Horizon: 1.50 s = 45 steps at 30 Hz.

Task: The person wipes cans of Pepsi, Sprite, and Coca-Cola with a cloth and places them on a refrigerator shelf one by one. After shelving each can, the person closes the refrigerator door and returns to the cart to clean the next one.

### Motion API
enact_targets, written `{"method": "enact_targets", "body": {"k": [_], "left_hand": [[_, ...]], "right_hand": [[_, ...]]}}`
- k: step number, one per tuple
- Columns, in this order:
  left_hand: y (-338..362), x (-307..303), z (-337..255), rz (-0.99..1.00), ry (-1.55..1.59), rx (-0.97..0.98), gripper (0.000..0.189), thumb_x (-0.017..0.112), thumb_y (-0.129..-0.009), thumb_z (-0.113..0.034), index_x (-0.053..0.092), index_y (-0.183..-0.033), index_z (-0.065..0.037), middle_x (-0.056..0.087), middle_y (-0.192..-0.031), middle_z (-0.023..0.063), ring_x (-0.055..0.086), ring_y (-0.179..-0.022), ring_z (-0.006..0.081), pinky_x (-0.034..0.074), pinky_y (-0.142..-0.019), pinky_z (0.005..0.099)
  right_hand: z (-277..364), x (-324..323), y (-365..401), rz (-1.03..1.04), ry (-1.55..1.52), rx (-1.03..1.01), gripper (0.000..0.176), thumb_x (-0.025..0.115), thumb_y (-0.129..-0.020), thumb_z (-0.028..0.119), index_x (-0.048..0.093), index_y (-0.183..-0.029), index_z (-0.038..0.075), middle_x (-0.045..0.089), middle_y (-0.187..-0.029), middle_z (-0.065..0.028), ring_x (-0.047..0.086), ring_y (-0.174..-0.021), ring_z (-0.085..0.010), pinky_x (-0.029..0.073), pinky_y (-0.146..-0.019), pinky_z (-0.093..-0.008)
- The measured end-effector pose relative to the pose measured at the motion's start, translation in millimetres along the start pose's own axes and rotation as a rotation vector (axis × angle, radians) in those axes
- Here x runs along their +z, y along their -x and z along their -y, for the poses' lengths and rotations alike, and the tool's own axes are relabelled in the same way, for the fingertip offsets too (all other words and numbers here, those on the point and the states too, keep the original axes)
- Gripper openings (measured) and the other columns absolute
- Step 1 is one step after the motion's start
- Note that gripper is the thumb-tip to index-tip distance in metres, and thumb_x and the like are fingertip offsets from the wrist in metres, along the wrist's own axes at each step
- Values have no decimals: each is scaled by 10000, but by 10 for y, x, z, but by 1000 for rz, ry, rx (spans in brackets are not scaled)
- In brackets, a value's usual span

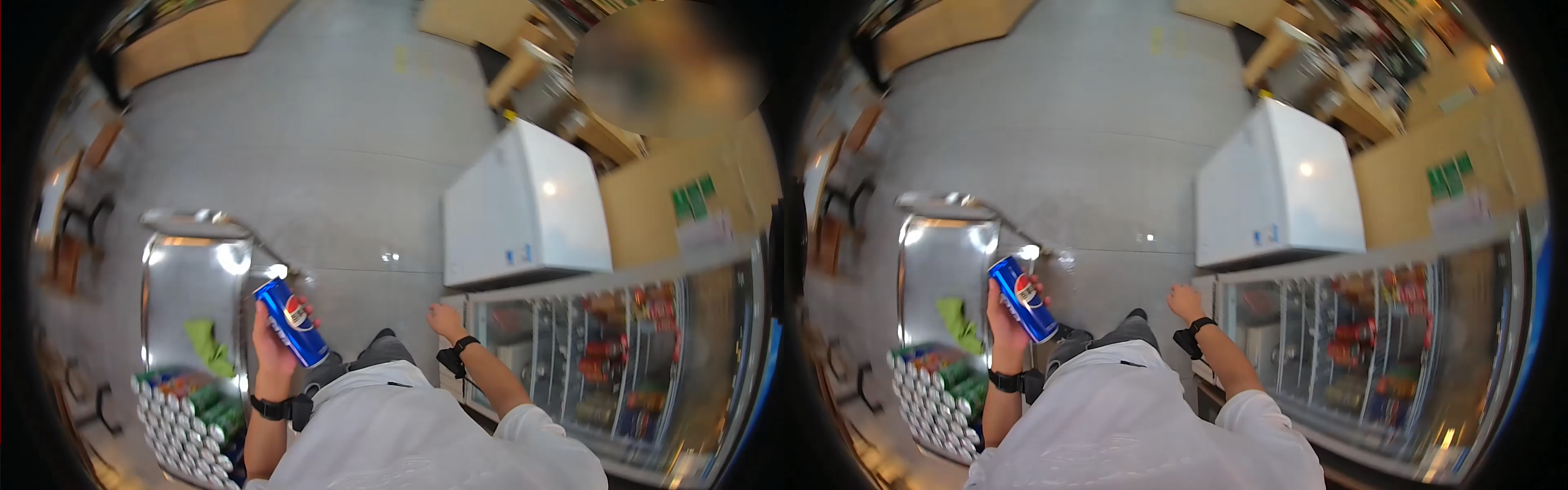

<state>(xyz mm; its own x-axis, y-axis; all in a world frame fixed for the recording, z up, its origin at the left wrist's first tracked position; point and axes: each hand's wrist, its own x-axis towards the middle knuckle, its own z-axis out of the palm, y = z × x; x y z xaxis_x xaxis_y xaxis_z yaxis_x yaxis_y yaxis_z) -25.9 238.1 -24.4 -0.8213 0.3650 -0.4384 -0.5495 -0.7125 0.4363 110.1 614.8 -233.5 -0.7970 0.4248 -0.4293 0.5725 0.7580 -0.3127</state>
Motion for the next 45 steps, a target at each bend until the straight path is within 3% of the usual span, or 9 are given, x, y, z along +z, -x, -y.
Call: {"method": "enact_targets", "body": {"k": [7, 10, 12, 23, 31, 34, 36, 37, 45], "left_hand": [[-362, 935, 1018, 78, -152, -166, 598, 503, -919, -576, 553, -1216, -59, 646, -938, 78, 649, -858, 223, 554, -813, 438], [-538, 1052, 1391, 81, -208, -276, 603, 506, -909, -598, 568, -1159, -53, 650, -939, 94, 656, -863, 234, 556, -821, 425], [-608, 1275, 1520, 40, -267, -341, 615, 508, -893, -630, 578, -1081, -49, 658, -963, 126, 667, -872, 256, 562, -806, 411], [-1229, 2039, 1721, 292, -426, -580, 696, 408, -932, -634, 503, -1258, -26, 649, -996, 159, 664, -822, 243, 575, -725, 374], [-1987, 2310, 1441, 332, -533, -740, 586, 528, -902, -592, 556, -1057, -27, 663, -934, 149, 683, -751, 245, 597, -644, 373], [-2281, 2506, 1187, 301, -615, -742, 520, 563, -896, -558, 583, -995, -48, 665, -810, 104, 681, -720, 228, 595, -643, 350], [-2512, 2491, 1065, 324, -638, -720, 495, 571, -899, -537, 585, -1000, -53, 663, -805, 99, 674, -704, 207, 587, -630, 328], [-2654, 2440, 1020, 358, -650, -706, 484, 574, -900, -527, 586, -1006, -54, 663, -810, 97, 667, -694, 191, 581, -619, 312], [-3288, 2500, 1151, 444, -909, -713, 482, 570, -904, -528, 575, -1087, -81, 654, -836, 78, 636, -707, 129, 531, -597, 251]], "right_hand": [[-1376, -1149, 137, -428, 782, -118, 446, 628, -790, 245, 600, -1149, -18, 547, -1185, -204, 426, -1240, -365, 292, -1062, -480], [-1648, -1511, -14, -455, 992, -5, 464, 605, -821, 258, 581, -1190, -23, 558, -1185, -179, 438, -1237, -354, 289, -1064, -479], [-1747, -1896, -22, -195, 1185, 229, 367, 445, -939, 210, 605, -1217, 30, 561, -1251, -185, 472, -1205, -338, 277, -1062, -495], [-1846, -2434, -86, -34, 1237, 490, 347, 444, -959, 220, 638, -1211, 82, 610, -1205, -121, 514, -1169, -291, 320, -994, -461], [-1729, -2366, -312, 112, 1274, 707, 357, 429, -967, 195, 622, -1249, 92, 612, -1209, -87, 497, -1189, -279, 314, -1011, -450], [-2328, -1974, -720, -146, 1106, 908, 383, 402, -968, 163, 598, -1283, 73, 595, -1239, -101, 467, -1218, -314, 290, -1046, -483], [-1618, -2475, -473, 68, 1111, 886, 377, 414, -962, 172, 613, -1263, 64, 587, -1276, -102, 473, -1208, -327, 286, -1036, -506], [-1770, -2294, -562, -117, 1151, 892, 287, 486, -901, 140, 679, -1101, 73, 627, -1032, -121, 516, -1053, -288, 353, -937, -430], [-393, -1654, -268, -222, 896, 813, 214, 535, -813, 146, 692, -909, 37, 599, -907, -133, 521, -970, -278, 354, -906, -394]]}}
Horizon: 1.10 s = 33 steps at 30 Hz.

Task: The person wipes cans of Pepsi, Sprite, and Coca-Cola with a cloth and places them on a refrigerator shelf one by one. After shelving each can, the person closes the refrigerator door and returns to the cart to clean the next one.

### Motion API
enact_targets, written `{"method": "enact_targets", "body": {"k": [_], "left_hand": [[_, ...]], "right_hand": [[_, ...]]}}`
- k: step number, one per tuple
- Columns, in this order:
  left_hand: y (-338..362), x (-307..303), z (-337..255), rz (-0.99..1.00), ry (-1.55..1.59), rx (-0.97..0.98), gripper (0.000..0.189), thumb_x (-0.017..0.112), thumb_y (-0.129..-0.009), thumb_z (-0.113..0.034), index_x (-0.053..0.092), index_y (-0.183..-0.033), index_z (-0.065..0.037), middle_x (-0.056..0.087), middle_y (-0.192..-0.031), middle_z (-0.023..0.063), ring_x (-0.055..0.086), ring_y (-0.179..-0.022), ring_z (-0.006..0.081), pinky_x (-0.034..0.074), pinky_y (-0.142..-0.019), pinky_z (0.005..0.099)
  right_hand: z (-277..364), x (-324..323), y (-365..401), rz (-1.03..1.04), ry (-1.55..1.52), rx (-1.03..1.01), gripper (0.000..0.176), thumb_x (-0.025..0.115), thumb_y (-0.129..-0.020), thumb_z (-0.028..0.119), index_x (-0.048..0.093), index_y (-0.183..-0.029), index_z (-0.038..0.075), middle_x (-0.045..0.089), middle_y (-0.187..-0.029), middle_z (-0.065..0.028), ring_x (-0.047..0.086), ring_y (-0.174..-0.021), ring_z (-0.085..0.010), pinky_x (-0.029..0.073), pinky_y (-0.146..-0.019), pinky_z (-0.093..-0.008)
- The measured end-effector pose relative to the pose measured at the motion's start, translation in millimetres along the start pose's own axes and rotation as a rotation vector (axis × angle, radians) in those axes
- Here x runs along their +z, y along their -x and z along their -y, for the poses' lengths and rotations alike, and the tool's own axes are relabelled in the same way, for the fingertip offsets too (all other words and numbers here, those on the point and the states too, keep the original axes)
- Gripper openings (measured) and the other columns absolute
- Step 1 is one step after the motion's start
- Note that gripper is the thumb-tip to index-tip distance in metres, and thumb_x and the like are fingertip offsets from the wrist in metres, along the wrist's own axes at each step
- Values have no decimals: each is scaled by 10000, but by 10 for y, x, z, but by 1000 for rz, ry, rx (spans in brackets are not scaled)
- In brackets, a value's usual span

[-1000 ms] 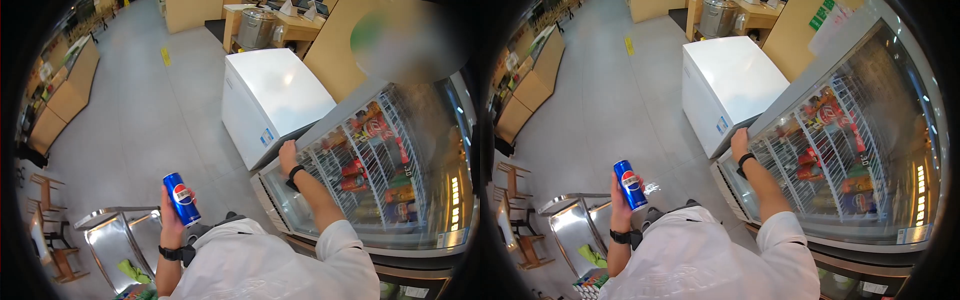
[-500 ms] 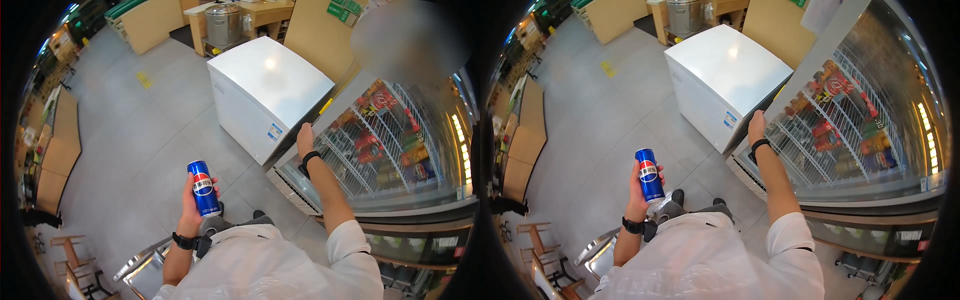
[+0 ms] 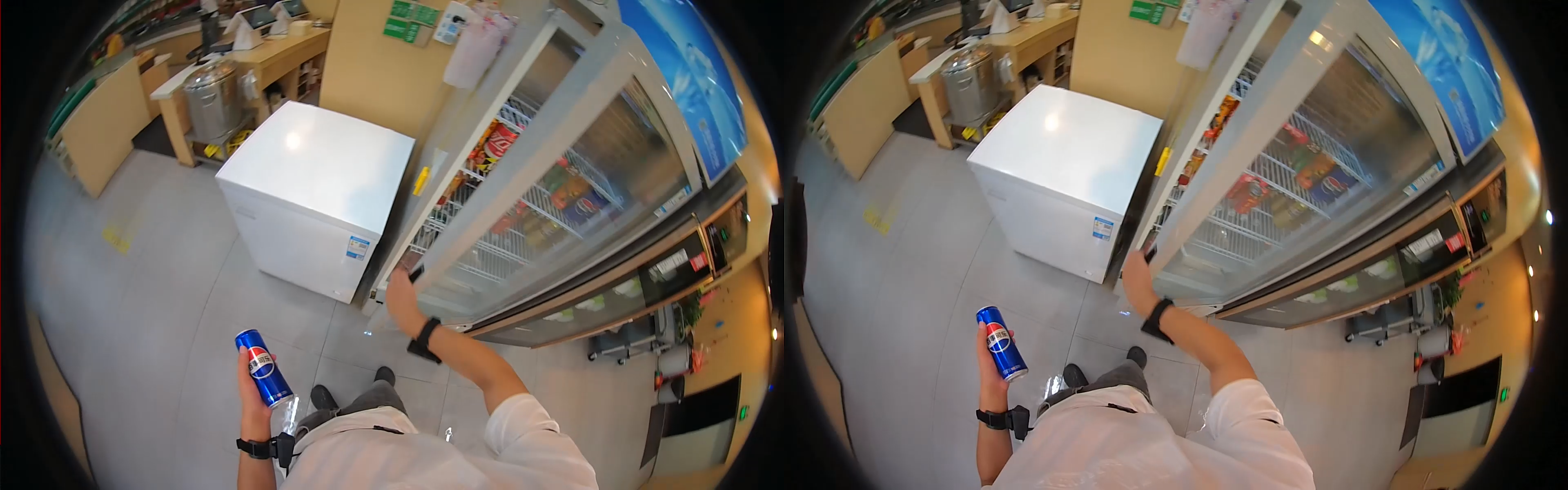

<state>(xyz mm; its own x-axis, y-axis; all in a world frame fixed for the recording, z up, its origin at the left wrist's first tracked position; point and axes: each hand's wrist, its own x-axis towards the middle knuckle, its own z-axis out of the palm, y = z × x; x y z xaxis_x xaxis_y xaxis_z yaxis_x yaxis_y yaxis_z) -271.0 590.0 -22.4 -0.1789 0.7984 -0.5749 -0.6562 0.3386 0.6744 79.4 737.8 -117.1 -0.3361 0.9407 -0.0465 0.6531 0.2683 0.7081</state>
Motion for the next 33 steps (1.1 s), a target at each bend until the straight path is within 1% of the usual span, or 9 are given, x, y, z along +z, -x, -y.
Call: {"method": "enact_targets", "body": {"k": [2, 7, 10, 12, 14, 16, 23, 30, 33], "left_hand": [[-168, 66, -19, 119, 12, -37, 483, 552, -917, -522, 563, -1108, -79, 661, -861, 87, 641, -736, 138, 535, -618, 264], [-309, 375, -71, 365, -49, -60, 511, 519, -928, -518, 539, -1159, -62, 671, -979, 130, 652, -817, 186, 551, -677, 331], [-331, 466, -66, 427, -82, -149, 547, 509, -926, -540, 542, -1180, -56, 662, -960, 102, 657, -821, 199, 555, -672, 340], [-425, 479, 23, 433, -112, -247, 566, 537, -900, -579, 565, -1125, -60, 666, -906, 103, 665, -766, 210, 560, -660, 337], [-467, 539, 103, 469, -162, -215, 554, 544, -892, -585, 579, -1065, -60, 676, -863, 132, 668, -741, 213, 561, -657, 340], [-439, 659, 78, 484, -196, -185, 555, 547, -884, -596, 586, -1019, -59, 681, -837, 152, 669, -724, 211, 560, -652, 336], [-275, 1061, -86, 580, -113, -89, 552, 536, -906, -553, 593, -1087, -35, 675, -888, 104, 663, -754, 167, 551, -653, 298], [-285, 1329, -7, 640, -109, -3, 446, 579, -928, -392, 492, -1244, -90, 621, -975, 53, 629, -792, 135, 545, -689, 289], [-220, 1475, 115, 638, -181, 57, 533, 647, -895, -168, 373, -1347, -98, 541, -1118, 77, 575, -941, 147, 505, -802, 289]], "right_hand": [[159, -125, 544, -217, -363, 42, 191, 553, -791, 176, 672, -840, 35, 608, -915, -139, 532, -988, -292, 375, -905, -410], [752, -330, 2300, 599, -1160, 146, 376, 535, -907, 396, 610, -1118, 95, 641, -1098, -188, 618, -990, -382, 499, -816, -495], [1230, 29, 3123, 662, -1285, 548, 621, 596, -878, 486, 526, -1230, -21, 612, -1145, -237, 583, -1084, -374, 482, -878, -483], [1600, 451, 3434, 234, -1372, 956, 736, 694, -819, 472, 411, -1312, 4, 603, -1141, -224, 631, -1014, -352, 514, -831, -445], [1620, 874, 3629, 476, -2160, 1428, 765, 745, -795, 448, 384, -1326, 32, 554, -1213, -163, 634, -987, -297, 519, -793, -420], [1424, 396, 3620, 133, -2160, 1880, 720, 737, -808, 436, 387, -1331, 88, 539, -1209, -127, 639, -923, -273, 520, -718, -415], [1374, 960, 4271, 115, -1817, 2405, 619, 699, -811, 430, 480, -1300, 121, 567, -1205, -101, 659, -873, -292, 527, -697, -399], [1235, 1235, 4368, 357, -2305, 2071, 667, 703, -816, 403, 453, -1348, 86, 580, -1120, -87, 581, -862, -256, 490, -665, -399], [564, 288, 2458, 227, -1948, 998, 471, 647, -913, 271, 525, -1321, 71, 618, -1140, -101, 595, -1038, -172, 478, -905, -302]]}}
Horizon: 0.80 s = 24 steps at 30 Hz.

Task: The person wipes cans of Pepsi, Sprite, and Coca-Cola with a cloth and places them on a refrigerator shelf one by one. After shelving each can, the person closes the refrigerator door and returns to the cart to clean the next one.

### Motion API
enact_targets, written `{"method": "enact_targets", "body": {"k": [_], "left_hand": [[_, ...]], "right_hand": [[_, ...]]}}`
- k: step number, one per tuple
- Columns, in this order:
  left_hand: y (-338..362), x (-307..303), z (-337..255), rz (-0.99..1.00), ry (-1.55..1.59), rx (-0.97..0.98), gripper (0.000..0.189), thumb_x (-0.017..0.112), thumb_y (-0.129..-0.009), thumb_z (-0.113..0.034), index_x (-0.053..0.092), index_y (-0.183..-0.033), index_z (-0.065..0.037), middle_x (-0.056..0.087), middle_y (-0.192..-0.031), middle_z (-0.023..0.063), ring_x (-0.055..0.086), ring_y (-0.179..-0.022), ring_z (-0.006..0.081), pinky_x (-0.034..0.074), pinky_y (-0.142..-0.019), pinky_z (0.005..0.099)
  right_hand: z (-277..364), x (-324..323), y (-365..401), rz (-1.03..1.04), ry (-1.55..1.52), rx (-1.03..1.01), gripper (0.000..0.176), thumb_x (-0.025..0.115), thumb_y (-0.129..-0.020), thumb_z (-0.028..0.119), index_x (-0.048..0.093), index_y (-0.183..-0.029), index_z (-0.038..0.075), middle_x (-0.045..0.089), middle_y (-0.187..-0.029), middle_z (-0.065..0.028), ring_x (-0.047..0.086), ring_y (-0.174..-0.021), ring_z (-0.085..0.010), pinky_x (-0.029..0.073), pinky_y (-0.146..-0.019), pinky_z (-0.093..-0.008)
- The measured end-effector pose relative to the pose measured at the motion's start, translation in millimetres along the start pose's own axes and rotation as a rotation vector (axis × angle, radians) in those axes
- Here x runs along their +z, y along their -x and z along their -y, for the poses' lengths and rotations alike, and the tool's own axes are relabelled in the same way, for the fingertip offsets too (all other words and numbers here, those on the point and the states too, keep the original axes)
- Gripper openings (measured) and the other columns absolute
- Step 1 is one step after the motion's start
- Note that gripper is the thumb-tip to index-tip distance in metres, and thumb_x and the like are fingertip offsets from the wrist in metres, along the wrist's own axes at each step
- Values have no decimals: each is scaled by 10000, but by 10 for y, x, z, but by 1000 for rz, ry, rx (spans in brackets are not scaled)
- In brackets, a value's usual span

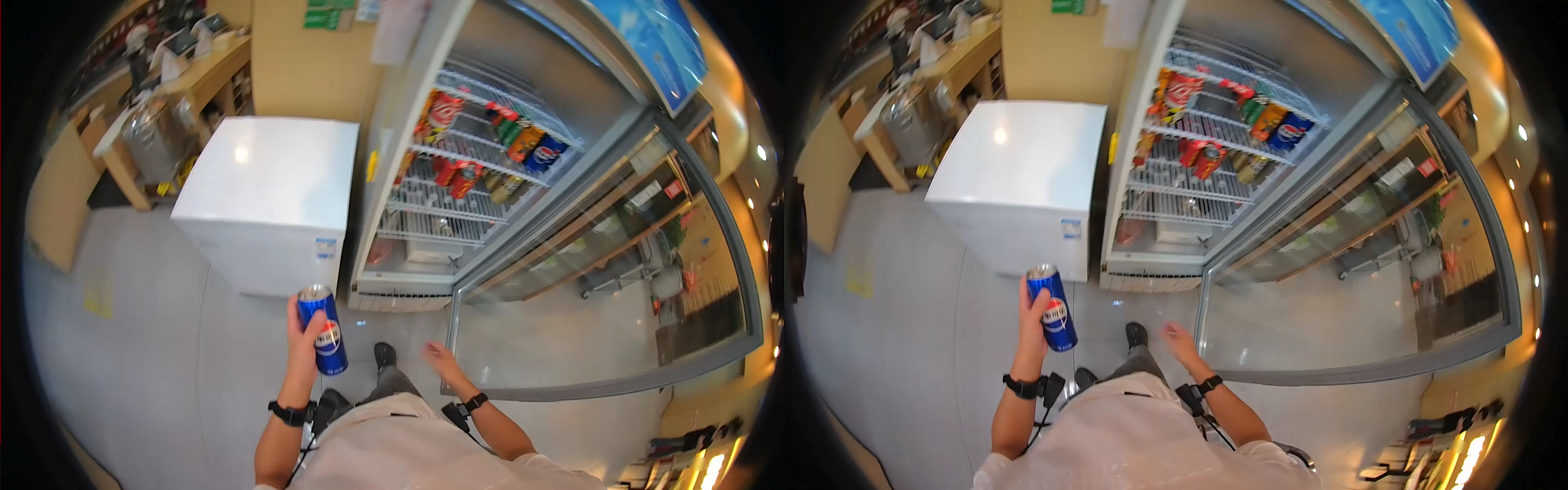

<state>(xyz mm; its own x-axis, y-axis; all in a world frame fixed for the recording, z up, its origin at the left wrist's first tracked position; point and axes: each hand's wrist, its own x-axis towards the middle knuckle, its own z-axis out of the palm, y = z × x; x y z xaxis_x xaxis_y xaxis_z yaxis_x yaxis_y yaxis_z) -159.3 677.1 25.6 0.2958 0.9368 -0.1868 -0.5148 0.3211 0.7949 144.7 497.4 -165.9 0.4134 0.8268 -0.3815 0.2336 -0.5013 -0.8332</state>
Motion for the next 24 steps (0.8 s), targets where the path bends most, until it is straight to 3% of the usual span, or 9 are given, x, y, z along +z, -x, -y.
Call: {"method": "enact_targets", "body": {"k": [2, 4, 6, 11, 13, 15, 17, 20, 24], "left_hand": [[-56, 229, 18, 30, -148, 80, 582, 693, -842, -142, 379, -1327, -74, 527, -1143, 84, 548, -1005, 162, 484, -861, 306], [-162, 395, 140, 60, -278, 200, 646, 753, -782, -158, 388, -1306, -54, 515, -1158, 90, 525, -1050, 174, 449, -913, 320], [-276, 622, 212, 63, -315, 258, 703, 808, -722, -192, 406, -1280, -42, 508, -1167, 95, 504, -1086, 192, 400, -966, 337], [-623, 1211, 255, 73, -518, 372, 690, 797, -721, -251, 440, -1270, -35, 506, -1173, 95, 502, -1083, 213, 393, -948, 346], [-792, 1497, 220, 125, -803, 507, 722, 760, -751, -343, 429, -1311, -28, 499, -1200, 103, 485, -1112, 236, 378, -955, 367], [-927, 1811, 105, 87, -768, 569, 702, 715, -790, -361, 416, -1330, -26, 485, -1243, 113, 472, -1146, 240, 367, -973, 376], [-965, 2089, -4, -6, -682, 665, 668, 625, -869, -398, 389, -1367, -20, 458, -1330, 133, 444, -1215, 248, 345, -1009, 394], [-1047, 2028, 38, 10, -669, 551, 487, 566, -930, -304, 466, -1301, -5, 508, -1293, 131, 465, -1213, 236, 337, -1029, 366], [-1051, 1933, 251, 32, -694, 384, 341, 553, -945, -209, 541, -1207, 8, 576, -1202, 115, 512, -1166, 213, 356, -1016, 338]], "right_hand": [[1290, 203, -20, 317, -262, -191, 474, 635, -921, 211, 478, -1343, 63, 620, -1129, -86, 603, -971, -166, 502, -860, -302], [2112, 289, 35, 429, -192, -458, 544, 665, -898, 232, 444, -1361, 53, 616, -1125, -90, 600, -939, -160, 512, -820, -309], [2641, 225, 67, 411, -83, -518, 575, 689, -876, 259, 446, -1353, 48, 617, -1113, -86, 597, -930, -156, 512, -787, -307], [2803, -267, -420, 402, 48, -585, 655, 748, -811, 335, 465, -1323, 42, 627, -1043, -65, 590, -913, -145, 497, -692, -293], [2877, -572, -620, 414, -206, -592, 636, 755, -803, 354, 495, -1291, 41, 637, -1003, -53, 590, -884, -140, 486, -680, -280], [2833, -812, -1043, 450, -451, -532, 529, 742, -831, 337, 551, -1231, 48, 644, -1027, -41, 602, -863, -116, 494, -715, -276], [3023, -1298, -1391, 328, -496, -470, 490, 722, -852, 319, 553, -1217, 39, 644, -1014, -54, 607, -862, -102, 511, -675, -254], [3272, -1914, -1941, 22, -511, -604, 476, 712, -862, 321, 553, -1202, 29, 641, -986, -60, 616, -841, -107, 519, -588, -237], [3565, -2562, -2412, 38, -524, -483, 480, 691, -872, 390, 574, -1163, 28, 659, -1022, -64, 655, -867, -143, 529, -615, -254]]}}
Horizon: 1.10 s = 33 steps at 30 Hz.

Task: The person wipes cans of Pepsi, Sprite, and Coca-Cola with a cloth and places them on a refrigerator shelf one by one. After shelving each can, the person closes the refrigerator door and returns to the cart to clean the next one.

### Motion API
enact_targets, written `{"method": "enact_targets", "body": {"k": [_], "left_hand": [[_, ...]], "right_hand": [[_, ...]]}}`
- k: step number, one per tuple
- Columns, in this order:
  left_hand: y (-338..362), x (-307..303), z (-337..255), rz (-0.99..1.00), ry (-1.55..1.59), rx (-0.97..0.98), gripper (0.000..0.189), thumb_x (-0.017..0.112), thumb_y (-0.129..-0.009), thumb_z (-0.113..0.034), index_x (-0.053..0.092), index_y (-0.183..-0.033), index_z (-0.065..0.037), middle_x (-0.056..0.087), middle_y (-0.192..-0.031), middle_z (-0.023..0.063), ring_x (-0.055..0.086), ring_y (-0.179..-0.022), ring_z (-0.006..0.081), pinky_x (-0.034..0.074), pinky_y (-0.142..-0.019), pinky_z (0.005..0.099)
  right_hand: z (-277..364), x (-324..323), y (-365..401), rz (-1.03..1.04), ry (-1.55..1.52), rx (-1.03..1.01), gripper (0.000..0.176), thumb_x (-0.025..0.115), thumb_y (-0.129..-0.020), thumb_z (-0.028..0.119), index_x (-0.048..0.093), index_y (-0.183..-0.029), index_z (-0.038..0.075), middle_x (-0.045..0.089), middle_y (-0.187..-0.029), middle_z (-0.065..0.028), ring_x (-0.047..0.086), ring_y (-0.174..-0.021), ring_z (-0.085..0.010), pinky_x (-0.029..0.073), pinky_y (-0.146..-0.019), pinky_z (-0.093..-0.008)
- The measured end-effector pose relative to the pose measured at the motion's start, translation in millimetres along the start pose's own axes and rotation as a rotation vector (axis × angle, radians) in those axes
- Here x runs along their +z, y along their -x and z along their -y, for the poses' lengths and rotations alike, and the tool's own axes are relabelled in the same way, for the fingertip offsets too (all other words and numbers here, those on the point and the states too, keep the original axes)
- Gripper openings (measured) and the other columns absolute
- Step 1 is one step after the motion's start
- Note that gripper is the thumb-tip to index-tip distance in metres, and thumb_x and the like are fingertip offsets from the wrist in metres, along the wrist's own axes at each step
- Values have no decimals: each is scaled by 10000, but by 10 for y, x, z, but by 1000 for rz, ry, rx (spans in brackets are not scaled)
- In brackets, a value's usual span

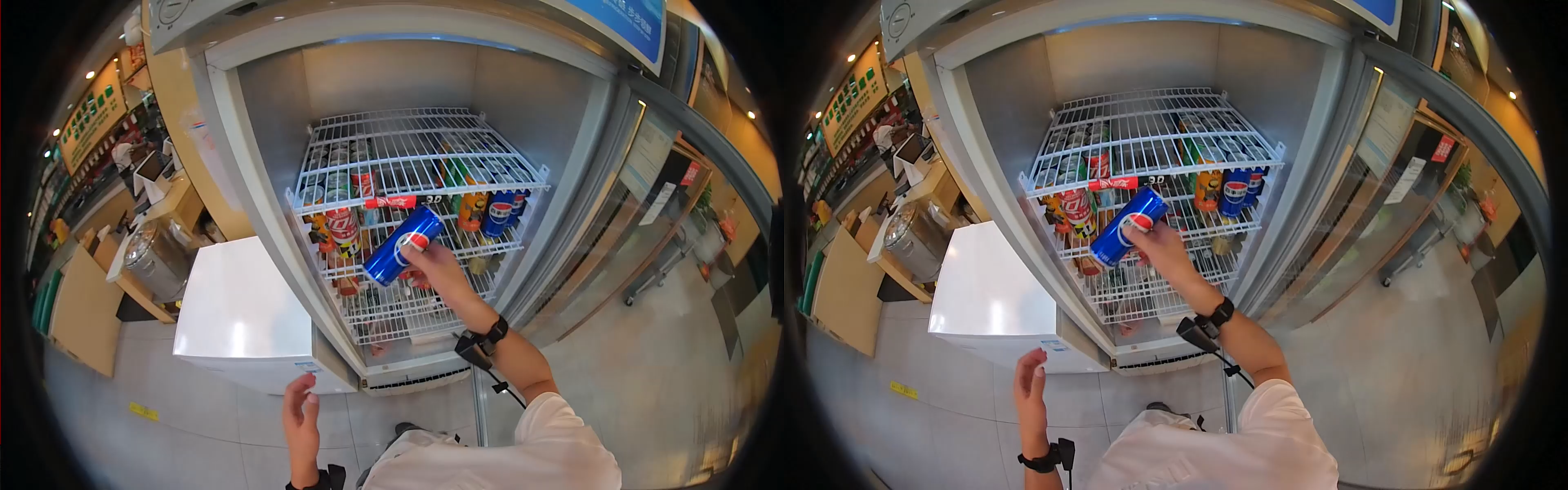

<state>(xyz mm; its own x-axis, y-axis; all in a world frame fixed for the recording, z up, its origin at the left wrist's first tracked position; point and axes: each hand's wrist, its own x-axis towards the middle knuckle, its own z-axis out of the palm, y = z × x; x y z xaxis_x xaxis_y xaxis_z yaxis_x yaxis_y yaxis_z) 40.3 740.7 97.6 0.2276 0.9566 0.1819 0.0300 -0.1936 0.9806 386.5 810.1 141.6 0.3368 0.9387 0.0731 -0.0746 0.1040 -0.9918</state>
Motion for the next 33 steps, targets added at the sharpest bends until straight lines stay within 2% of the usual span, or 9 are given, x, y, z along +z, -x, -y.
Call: {"method": "enact_targets", "body": {"k": [3, 7, 8, 13, 15, 19, 22, 28, 33], "left_hand": [[63, 48, 83, 7, -44, -39, 335, 559, -940, -204, 548, -1194, 15, 594, -1167, 110, 532, -1135, 204, 371, -1006, 344], [75, 48, 111, -40, 4, -119, 336, 560, -940, -204, 550, -1194, 16, 598, -1133, 108, 541, -1111, 200, 371, -1012, 344], [68, 45, 114, -37, 9, -118, 332, 558, -943, -201, 550, -1194, 16, 599, -1121, 106, 543, -1103, 199, 373, -1011, 343], [130, 73, 156, -82, 30, -163, 318, 543, -952, -186, 548, -1201, 11, 601, -1093, 95, 542, -1090, 192, 380, -997, 333], [161, 79, 172, -96, 31, -171, 312, 538, -954, -178, 547, -1205, 9, 603, -1087, 90, 543, -1082, 189, 383, -990, 328], [220, 102, 218, -132, 43, -189, 295, 517, -964, -147, 543, -1210, 13, 607, -1068, 84, 545, -1049, 180, 389, -975, 315], [236, 134, 215, -145, 50, -208, 287, 510, -967, -134, 541, -1208, 18, 610, -1059, 84, 546, -1037, 174, 391, -970, 310], [253, 123, 297, -169, 70, -221, 277, 519, -965, -130, 546, -1201, 14, 616, -1046, 79, 548, -1025, 164, 398, -955, 302], [271, 125, 398, -161, 91, -229, 274, 529, -962, -132, 551, -1195, 10, 618, -1037, 74, 548, -1014, 157, 404, -938, 295]], "right_hand": [[34, -140, -277, 3, -1, 6, 500, 690, -866, 423, 585, -1150, 24, 656, -1028, -68, 656, -874, -158, 521, -691, -278], [-23, -179, -599, -27, 90, 37, 521, 697, -851, 446, 588, -1147, 31, 655, -1037, -63, 648, -861, -149, 513, -697, -267], [-49, -150, -643, -73, -28, -17, 400, 738, -837, 330, 616, -1071, 30, 668, -956, -59, 639, -762, -131, 524, -656, -245], [-127, -105, -986, -59, 201, -73, 372, 770, -799, 343, 688, -961, 17, 679, -778, -33, 627, -685, -112, 479, -609, -263], [-133, -74, -1057, -4, 440, -138, 444, 747, -806, 404, 692, -1061, 44, 708, -871, -54, 653, -815, -112, 493, -692, -275], [-109, 43, -1235, 19, 698, -105, 541, 729, -772, 520, 702, -1062, 64, 714, -856, -102, 678, -810, -159, 498, -706, -297], [-30, 151, -1358, 50, 1033, 65, 674, 663, -721, 681, 717, -1015, 77, 710, -878, -138, 688, -841, -266, 509, -750, -352], [-100, 235, -1381, -2, 990, -76, 719, 626, -730, 711, 717, -938, 29, 700, -839, -166, 687, -835, -269, 509, -752, -367], [179, 268, -1206, 78, 1000, 23, 659, 678, -746, 615, 689, -998, 6, 698, -859, -180, 685, -844, -292, 517, -749, -366]]}}
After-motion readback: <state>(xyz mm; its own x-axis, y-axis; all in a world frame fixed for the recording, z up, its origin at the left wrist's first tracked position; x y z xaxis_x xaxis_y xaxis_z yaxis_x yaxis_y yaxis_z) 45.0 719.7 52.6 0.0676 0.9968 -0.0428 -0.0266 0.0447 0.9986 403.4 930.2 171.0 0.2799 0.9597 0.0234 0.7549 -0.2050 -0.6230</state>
